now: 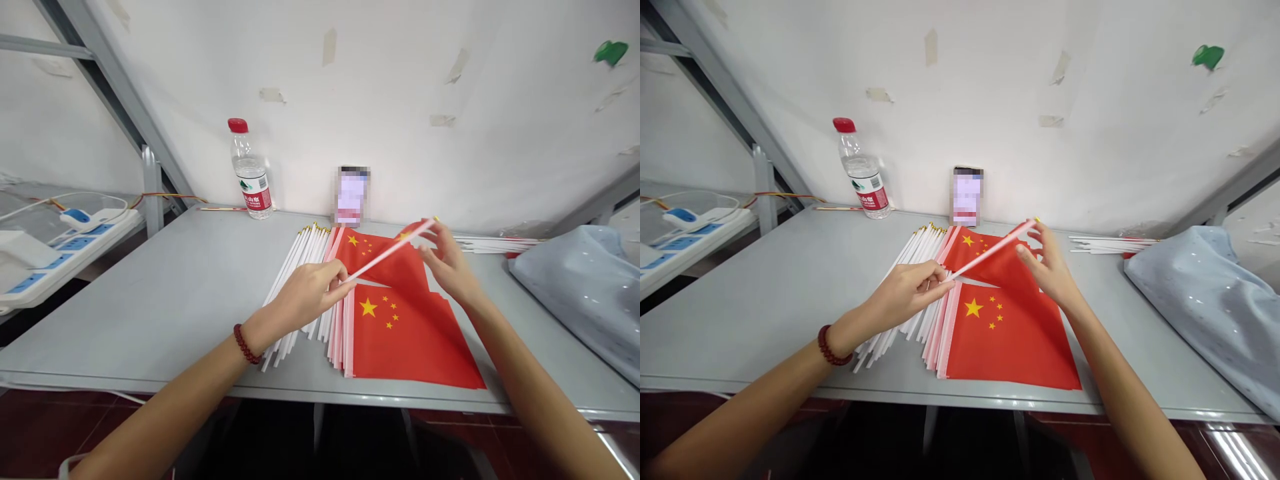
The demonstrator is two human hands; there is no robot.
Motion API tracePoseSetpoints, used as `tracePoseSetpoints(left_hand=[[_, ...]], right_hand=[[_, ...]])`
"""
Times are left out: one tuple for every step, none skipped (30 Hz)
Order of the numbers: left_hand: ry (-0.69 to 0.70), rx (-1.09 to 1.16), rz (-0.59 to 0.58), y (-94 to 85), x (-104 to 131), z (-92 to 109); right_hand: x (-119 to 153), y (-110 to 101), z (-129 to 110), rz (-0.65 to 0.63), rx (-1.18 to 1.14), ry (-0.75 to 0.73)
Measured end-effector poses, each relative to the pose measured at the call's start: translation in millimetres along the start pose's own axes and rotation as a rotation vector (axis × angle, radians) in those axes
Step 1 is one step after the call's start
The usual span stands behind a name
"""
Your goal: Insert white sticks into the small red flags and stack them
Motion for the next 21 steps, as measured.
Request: tracePoseSetpoints(left_hand=[[0.003, 0.067, -0.013, 1.1, 0.4, 1.2], [-0.007, 0.131, -0.025, 1.9, 0.5, 2.0], [-0.027, 0.190, -0.038, 2.5, 0.6, 2.7], [-0.051, 0.241, -0.049, 2.7, 0.7, 3.3], [-0.076, 0.289, -0.059, 2.6, 0.8, 4.1], [-0.098, 0.337, -0.071, 2.3, 1.0, 5.1], [-0.117, 0.386, -0.083, 1.7, 1.3, 6.4], [-0.132, 0.435, -0.096, 0.8, 1.8, 7.9], [-0.142, 0.484, -0.108, -0.5, 2.4, 9.5], [-0.150, 0.531, -0.120, -2.1, 3.0, 10.9], [-0.160, 0.580, -0.134, -3.9, 3.6, 12.0], [-0.175, 0.631, -0.153, -5.6, 4.3, 12.6], [-0.196, 0.683, -0.178, -7.2, 4.9, 12.7], [-0.217, 0.739, -0.206, -8.6, 5.4, 12.3], [-0.233, 0.800, -0.231, -10.2, 5.7, 11.6], [-0.240, 0.864, -0.246, -12.1, 5.8, 10.6], [-0.233, 0.931, -0.254, -14.3, 5.5, 9.6], [-0.211, 0.998, -0.261, -16.5, 5.0, 8.9], [-0.179, 1.062, -0.274, -18.6, 4.5, 8.4], [-0.146, 1.110, -0.299, -20.1, 4.3, 8.3], [-0.118, 1.140, -0.339, -21.0, 4.4, 8.4]], right_hand=[[0.1, -3.1, -3.2, 0.023, -0.027, -0.026], [0.3, -5.9, -6.0, 0.039, -0.048, -0.047], [0.4, -8.9, -8.2, 0.055, -0.071, -0.059], [0.3, -12.3, -9.6, 0.082, -0.103, -0.063], [0.0, -16.4, -10.0, 0.125, -0.142, -0.061], [-0.3, -21.7, -9.5, 0.189, -0.181, -0.054], [-0.4, -28.2, -8.2, 0.272, -0.213, -0.042], [-0.1, -35.8, -6.5, 0.367, -0.235, -0.026], [0.5, -44.0, -4.7, 0.459, -0.251, -0.007], [1.2, -52.1, -2.7, 0.529, -0.264, 0.026], [2.1, -60.0, -0.2, 0.584, -0.298, 0.081], [2.8, -66.1, 3.3, 0.600, -0.352, 0.173], [3.3, -69.9, 6.8, 0.567, -0.390, 0.297], [4.0, -71.8, 9.5, 0.508, -0.410, 0.418], [5.1, -72.3, 11.0, 0.444, -0.422, 0.527], [6.0, -71.3, 11.4, 0.375, -0.424, 0.613], [6.6, -69.1, 10.9, 0.315, -0.423, 0.674], [6.8, -66.2, 9.7, 0.271, -0.420, 0.708], [6.5, -62.8, 8.0, 0.243, -0.414, 0.721], [5.9, -59.1, 6.3, 0.227, -0.404, 0.724], [5.2, -55.2, 4.6, 0.217, -0.391, 0.720]])
Point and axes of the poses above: each hand's wrist, its own x-axis away from the middle knuckle, its own y-axis out of the palm, z = x × y, the point moved 4 cm from there along -x, towards the middle knuckle, and after that the axes turned 8 degrees about x, right-handed, at the moved point
